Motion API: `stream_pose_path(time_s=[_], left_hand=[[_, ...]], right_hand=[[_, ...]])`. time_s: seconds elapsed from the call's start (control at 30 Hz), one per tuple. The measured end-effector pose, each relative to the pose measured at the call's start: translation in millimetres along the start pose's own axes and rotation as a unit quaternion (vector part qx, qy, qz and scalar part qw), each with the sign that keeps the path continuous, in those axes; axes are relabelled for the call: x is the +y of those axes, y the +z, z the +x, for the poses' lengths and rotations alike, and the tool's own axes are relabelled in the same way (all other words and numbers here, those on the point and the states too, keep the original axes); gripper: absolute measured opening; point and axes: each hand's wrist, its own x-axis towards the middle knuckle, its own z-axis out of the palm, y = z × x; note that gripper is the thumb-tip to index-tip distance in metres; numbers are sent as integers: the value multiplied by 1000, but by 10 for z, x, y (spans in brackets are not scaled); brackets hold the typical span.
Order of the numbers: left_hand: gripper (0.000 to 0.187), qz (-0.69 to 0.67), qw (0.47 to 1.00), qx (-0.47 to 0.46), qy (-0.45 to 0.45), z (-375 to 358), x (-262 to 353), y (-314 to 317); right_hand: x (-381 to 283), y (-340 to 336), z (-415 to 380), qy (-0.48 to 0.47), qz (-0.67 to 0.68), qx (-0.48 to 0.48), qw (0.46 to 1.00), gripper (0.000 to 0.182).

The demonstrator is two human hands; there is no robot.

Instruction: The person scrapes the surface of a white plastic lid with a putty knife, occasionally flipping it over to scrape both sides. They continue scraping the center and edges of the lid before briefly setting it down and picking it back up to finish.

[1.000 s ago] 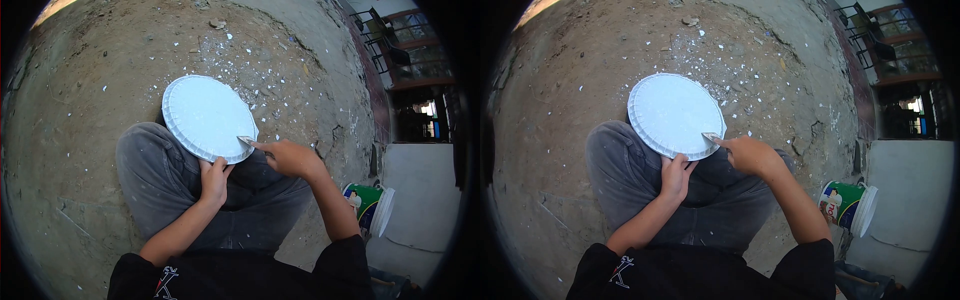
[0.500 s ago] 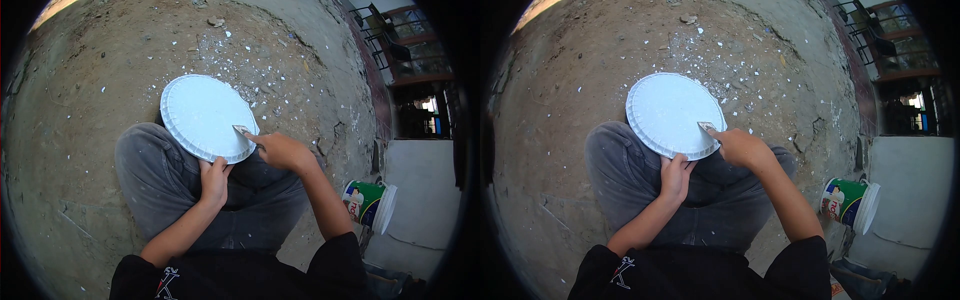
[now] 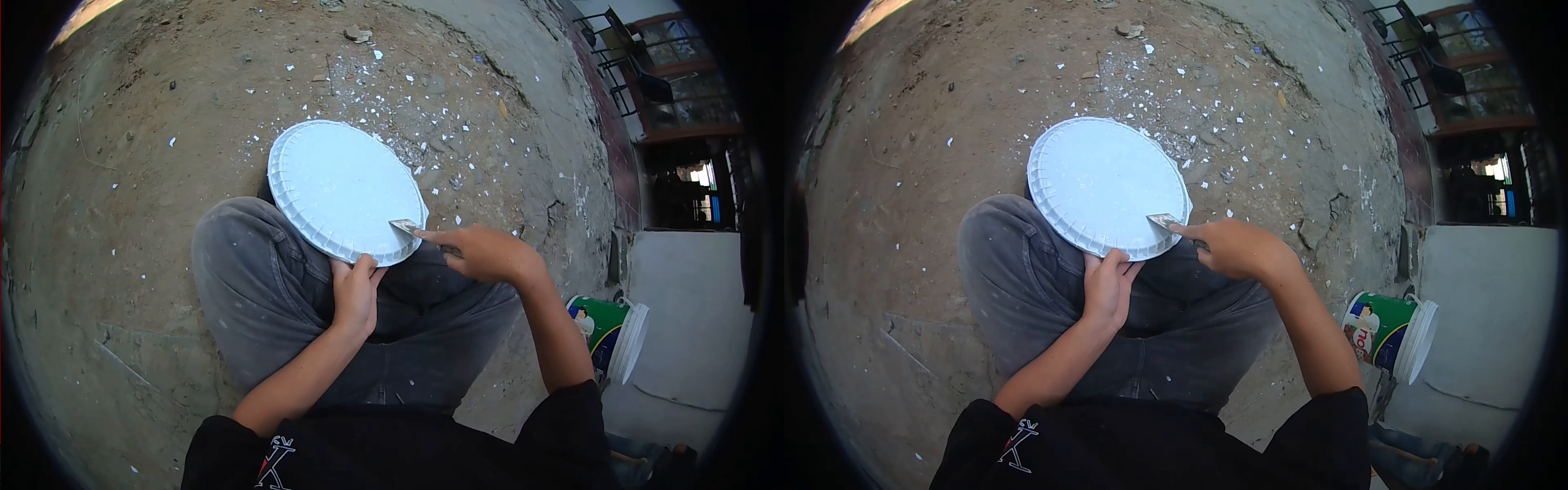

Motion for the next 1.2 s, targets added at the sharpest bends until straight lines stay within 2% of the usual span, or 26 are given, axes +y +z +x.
stream_pose_path(time_s=[0.1, 0.27, 0.4, 0.6, 0.67, 0.8, 0.9, 1.0, 1.07, 1.2], left_hand=[[71, 6, 1000, 9, 4, 19, -31, -24], [70, 24, 1000, 7, 4, 93, -86, -70], [68, 16, 1000, -2, -6, 65, -43, -55], [68, 3, 1000, -4, 18, 50, -54, -50], [69, -3, 1000, -6, 12, 40, -45, -52], [69, 1, 1000, -17, 3, 84, -88, -63], [70, 2, 1000, -3, 4, 64, -74, -82], [70, -11, 1000, 15, -1, 67, -92, -88], [70, -4, 1000, 9, 3, 73, -99, -82], [68, 13, 1000, -1, 0, 52, -56, -66]], right_hand=[[-110, -31, -142, 21, -33, -42, 998, 58], [-42, -11, -85, 43, -3, -38, 998, 60], [40, 202, 83, 50, -11, 38, 998, 61], [-132, 114, -60, 15, -8, 33, 999, 63], [-250, 109, -175, 25, -16, -6, 1000, 62], [-65, 175, -77, 26, 12, 12, 1000, 62], [-34, 192, -50, -43, 49, 35, 997, 61], [-299, 107, -123, -31, 11, 11, 999, 61], [-313, 35, -68, 16, -7, 2, 1000, 60], [-197, 102, 389, -6, -4, 71, 997, 60]])
